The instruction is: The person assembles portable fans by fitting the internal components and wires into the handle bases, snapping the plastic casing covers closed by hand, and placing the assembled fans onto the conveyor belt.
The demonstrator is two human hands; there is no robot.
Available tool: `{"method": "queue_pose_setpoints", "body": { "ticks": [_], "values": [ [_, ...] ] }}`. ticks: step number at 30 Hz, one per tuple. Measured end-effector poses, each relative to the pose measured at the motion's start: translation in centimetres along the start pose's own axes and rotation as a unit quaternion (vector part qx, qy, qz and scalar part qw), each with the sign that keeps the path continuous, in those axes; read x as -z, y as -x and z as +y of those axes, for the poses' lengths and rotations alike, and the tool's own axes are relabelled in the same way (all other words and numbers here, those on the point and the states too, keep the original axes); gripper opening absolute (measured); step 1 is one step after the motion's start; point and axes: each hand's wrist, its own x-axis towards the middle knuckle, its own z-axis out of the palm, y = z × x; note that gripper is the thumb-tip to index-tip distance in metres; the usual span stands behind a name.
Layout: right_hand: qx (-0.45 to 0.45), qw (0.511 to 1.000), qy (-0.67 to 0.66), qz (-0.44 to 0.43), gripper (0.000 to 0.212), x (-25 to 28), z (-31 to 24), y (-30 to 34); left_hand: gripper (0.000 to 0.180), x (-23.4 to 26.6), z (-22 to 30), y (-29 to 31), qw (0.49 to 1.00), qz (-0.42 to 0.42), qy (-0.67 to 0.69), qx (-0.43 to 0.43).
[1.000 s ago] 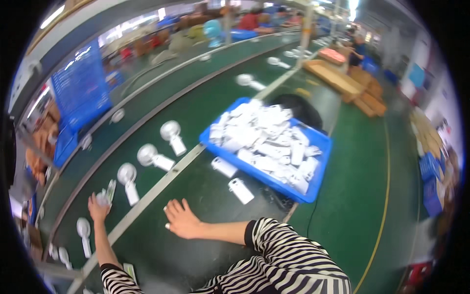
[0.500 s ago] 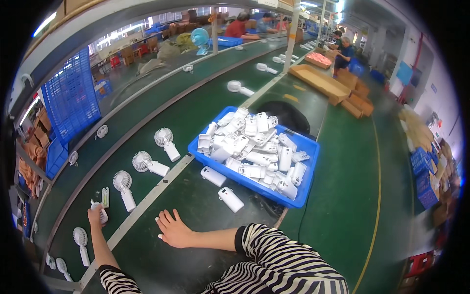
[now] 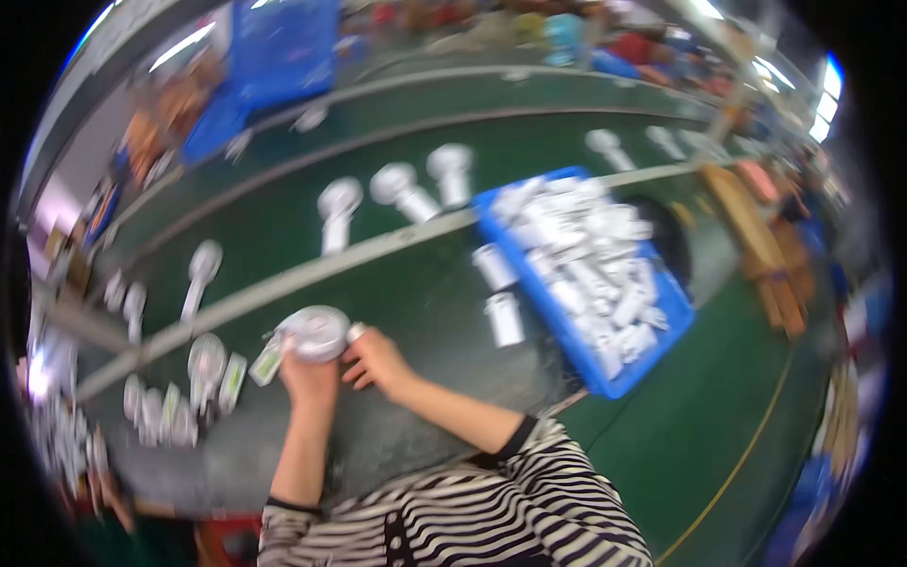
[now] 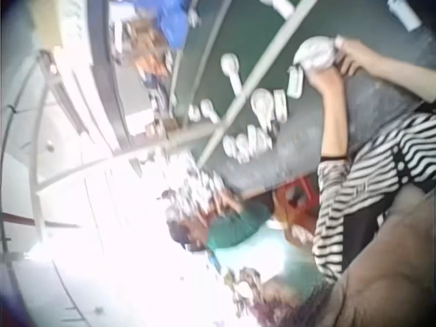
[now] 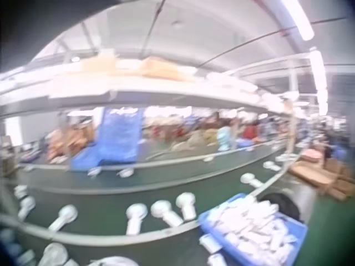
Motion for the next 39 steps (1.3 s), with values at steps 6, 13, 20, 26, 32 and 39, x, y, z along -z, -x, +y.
{"method": "queue_pose_setpoints", "body": {
  "ticks": [6,13,20,26,32,39],
  "values": [
    [0.065,0.997,-0.010,0.052,0.044,3.2,0.0,3.9,0.044,-0.5,-5.2,8.2,0.952,-0.033,-0.302,0.049],
    [0.184,0.967,0.160,0.080,0.076,7.9,-0.7,4.9,0.035,0.7,1.8,11.5,0.708,-0.083,-0.677,-0.183],
    [0.189,0.978,0.052,0.069,0.052,8.6,0.4,2.7,0.078,2.7,1.0,12.3,0.572,-0.028,-0.815,-0.088],
    [0.031,0.977,-0.212,0.013,0.043,5.5,-0.2,1.3,0.081,1.4,-0.4,11.8,0.627,-0.055,-0.777,0.004],
    [-0.041,0.970,-0.239,-0.001,0.040,3.9,-1.4,2.1,0.079,1.2,-1.7,10.8,0.657,-0.078,-0.748,-0.041],
    [-0.049,0.934,-0.327,-0.138,0.048,4.0,-1.3,2.9,0.075,2.6,-2.1,8.4,0.862,-0.025,-0.466,0.197]
  ]
}}
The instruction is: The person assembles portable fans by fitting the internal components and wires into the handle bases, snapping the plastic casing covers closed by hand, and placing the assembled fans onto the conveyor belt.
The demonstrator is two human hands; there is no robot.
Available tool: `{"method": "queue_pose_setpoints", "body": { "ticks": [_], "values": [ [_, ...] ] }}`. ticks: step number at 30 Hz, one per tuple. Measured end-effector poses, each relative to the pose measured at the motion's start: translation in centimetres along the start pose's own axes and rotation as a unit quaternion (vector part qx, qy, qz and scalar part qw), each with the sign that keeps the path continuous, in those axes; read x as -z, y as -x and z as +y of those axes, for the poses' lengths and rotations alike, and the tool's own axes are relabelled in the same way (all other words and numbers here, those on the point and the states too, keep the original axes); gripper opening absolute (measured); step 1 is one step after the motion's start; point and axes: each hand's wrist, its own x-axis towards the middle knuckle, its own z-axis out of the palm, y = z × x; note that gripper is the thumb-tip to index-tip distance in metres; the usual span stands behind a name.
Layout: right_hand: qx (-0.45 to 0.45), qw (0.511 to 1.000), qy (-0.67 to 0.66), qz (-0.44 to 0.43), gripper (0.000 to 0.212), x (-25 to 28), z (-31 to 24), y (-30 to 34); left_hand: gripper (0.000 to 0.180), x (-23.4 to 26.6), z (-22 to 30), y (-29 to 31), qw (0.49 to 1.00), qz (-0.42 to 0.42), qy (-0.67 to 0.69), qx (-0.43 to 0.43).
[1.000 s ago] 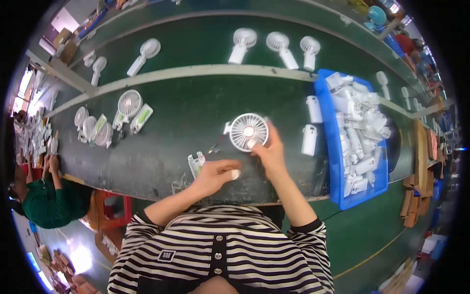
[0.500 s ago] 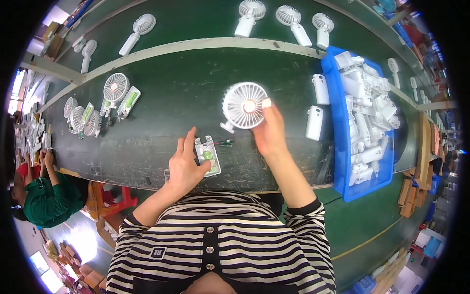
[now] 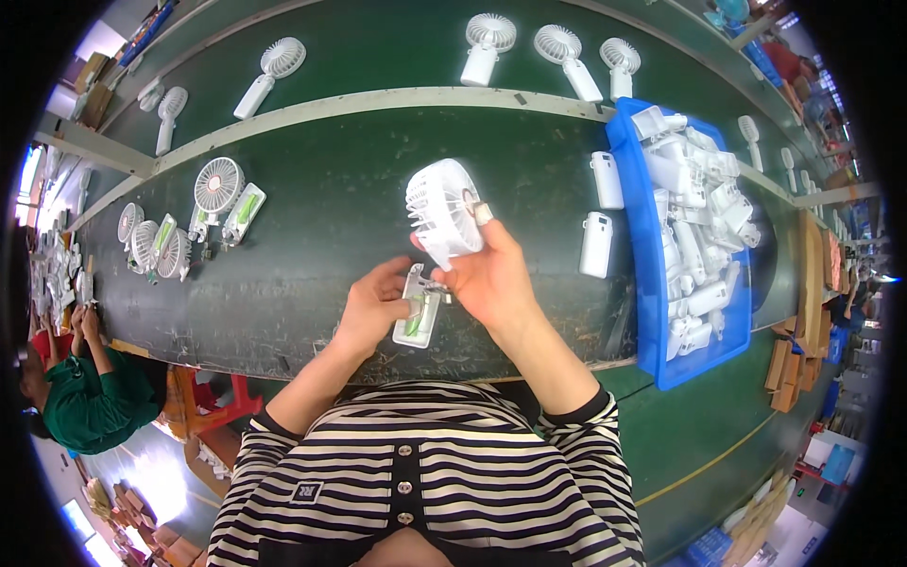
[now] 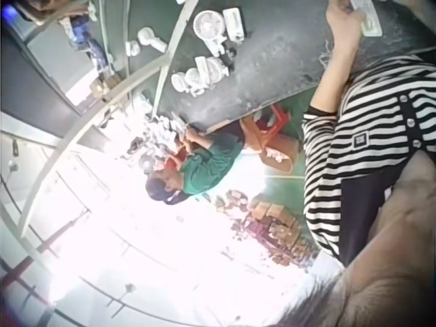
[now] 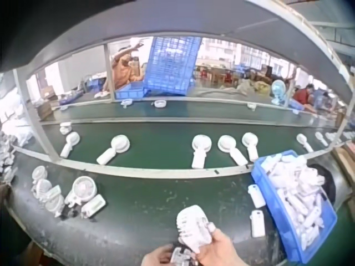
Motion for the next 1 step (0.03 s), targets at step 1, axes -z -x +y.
{"method": "queue_pose_setpoints", "body": {
  "ticks": [1],
  "values": [
    [-0.019,0.999,-0.031,-0.017,0.050,0.31,-0.14,0.22,0.075,0.39,-0.67,-0.60,0.980,-0.069,0.174,0.069]
  ]
}}
